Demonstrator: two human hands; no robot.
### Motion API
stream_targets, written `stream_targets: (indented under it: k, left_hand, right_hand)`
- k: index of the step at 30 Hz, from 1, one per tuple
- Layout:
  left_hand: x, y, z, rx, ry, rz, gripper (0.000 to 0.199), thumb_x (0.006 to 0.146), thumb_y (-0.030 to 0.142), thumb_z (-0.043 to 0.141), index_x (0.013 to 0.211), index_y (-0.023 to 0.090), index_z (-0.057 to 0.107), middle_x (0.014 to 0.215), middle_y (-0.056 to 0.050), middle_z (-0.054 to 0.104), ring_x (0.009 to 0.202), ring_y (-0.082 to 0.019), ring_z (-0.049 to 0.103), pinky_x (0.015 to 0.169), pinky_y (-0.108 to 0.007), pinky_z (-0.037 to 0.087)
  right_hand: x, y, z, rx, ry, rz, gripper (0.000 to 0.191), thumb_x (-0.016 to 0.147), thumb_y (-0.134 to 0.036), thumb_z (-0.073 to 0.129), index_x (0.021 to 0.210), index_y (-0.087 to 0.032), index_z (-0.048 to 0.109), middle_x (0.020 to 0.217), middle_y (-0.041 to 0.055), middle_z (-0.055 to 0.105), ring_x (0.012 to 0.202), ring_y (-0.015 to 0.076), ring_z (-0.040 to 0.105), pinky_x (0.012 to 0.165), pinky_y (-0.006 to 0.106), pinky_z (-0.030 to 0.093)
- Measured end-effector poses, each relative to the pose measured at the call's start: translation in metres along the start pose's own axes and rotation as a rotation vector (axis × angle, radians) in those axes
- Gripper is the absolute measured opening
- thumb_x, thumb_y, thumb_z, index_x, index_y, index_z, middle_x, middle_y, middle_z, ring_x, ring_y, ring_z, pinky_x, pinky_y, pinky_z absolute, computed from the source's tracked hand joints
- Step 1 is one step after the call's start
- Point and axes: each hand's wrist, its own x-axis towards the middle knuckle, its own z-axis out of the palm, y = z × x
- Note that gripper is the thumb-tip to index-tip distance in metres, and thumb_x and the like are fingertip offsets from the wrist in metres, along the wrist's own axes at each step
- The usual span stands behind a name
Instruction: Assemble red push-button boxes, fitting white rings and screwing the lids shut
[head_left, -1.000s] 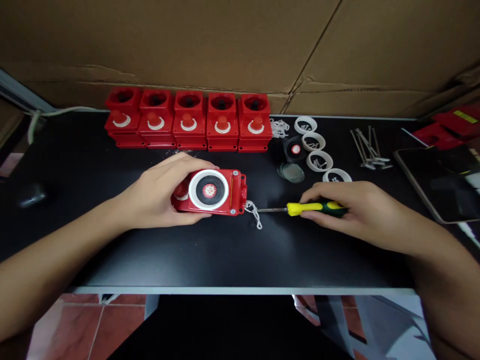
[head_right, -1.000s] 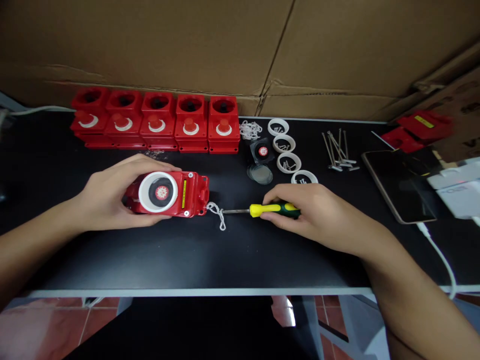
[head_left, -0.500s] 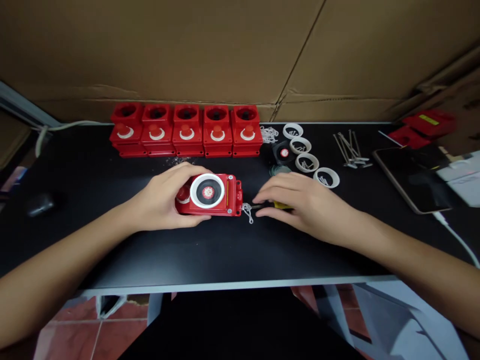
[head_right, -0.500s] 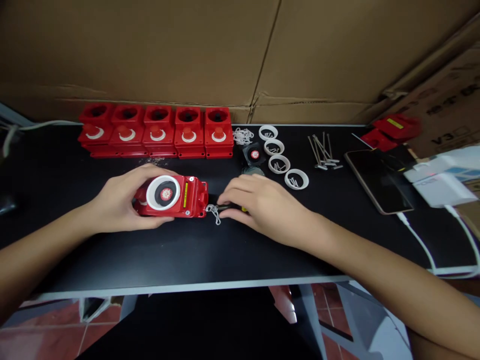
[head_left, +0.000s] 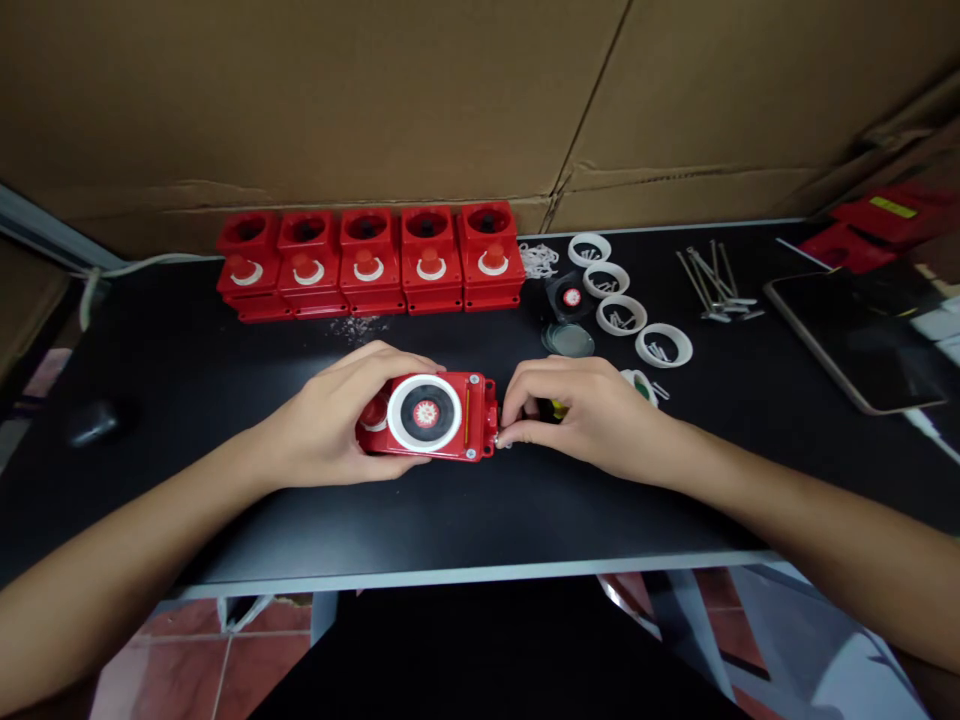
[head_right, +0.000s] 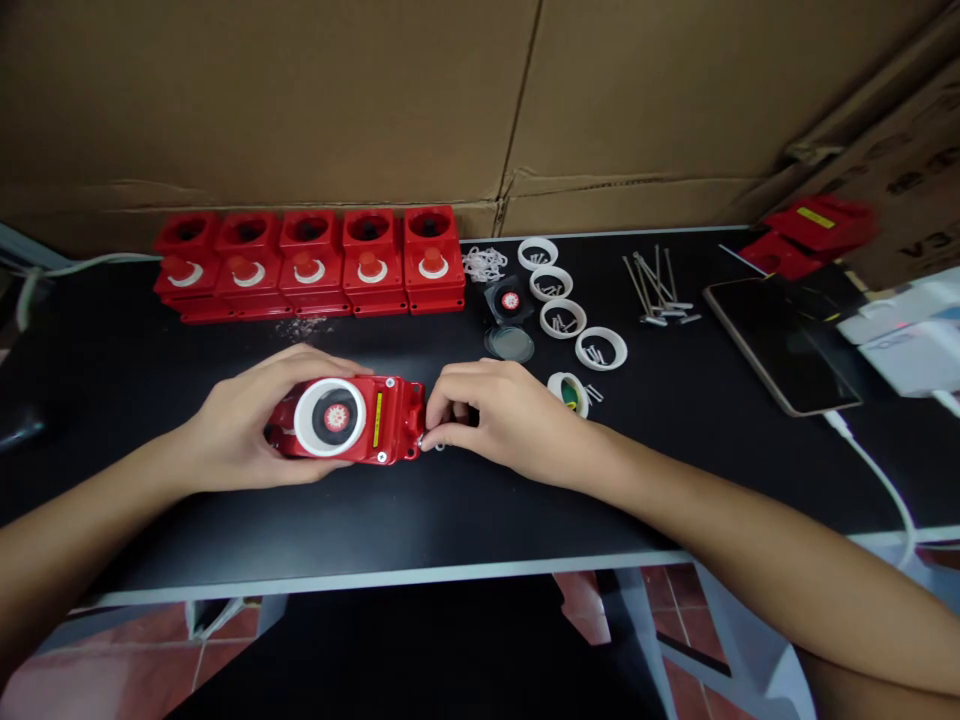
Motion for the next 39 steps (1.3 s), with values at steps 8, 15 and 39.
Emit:
stream_targets:
  k: [8,15,39]
  left_hand:
    - [0.0,0.005,0.0,-0.008,0.005,0.017,0.062,0.095,0.038,0.091,0.148,0.027,0.061,0.137,-0.015,0.08,0.116,-0.033,0.081,0.099,-0.048,0.07]
    - [0.002,-0.001,-0.032,0.076,-0.048,-0.071,0.063,0.094,0.044,0.091,0.147,0.026,0.06,0.14,-0.015,0.075,0.123,-0.034,0.077,0.103,-0.048,0.068]
    - [0.0,-0.02,-0.059,0.123,-0.068,-0.082,0.064,0.088,0.052,0.095,0.137,0.023,0.064,0.127,-0.012,0.074,0.108,-0.03,0.075,0.092,-0.043,0.068]
  right_hand:
    - [-0.004,-0.005,0.001,-0.092,0.045,-0.056,0.029,0.101,-0.035,0.082,0.083,-0.015,0.072,0.085,-0.0019,0.071,0.08,0.0048,0.059,0.081,0.025,0.035]
    - [-0.006,0.007,-0.015,-0.321,0.018,-0.149,0.026,0.101,-0.043,0.081,0.107,-0.018,0.075,0.109,0.0023,0.075,0.099,0.0105,0.067,0.091,0.026,0.041]
    - [-0.012,-0.005,0.022,-0.645,0.136,-0.312,0.012,0.108,-0.027,0.067,0.105,-0.016,0.071,0.103,0.0048,0.068,0.093,0.0154,0.054,0.083,0.033,0.036]
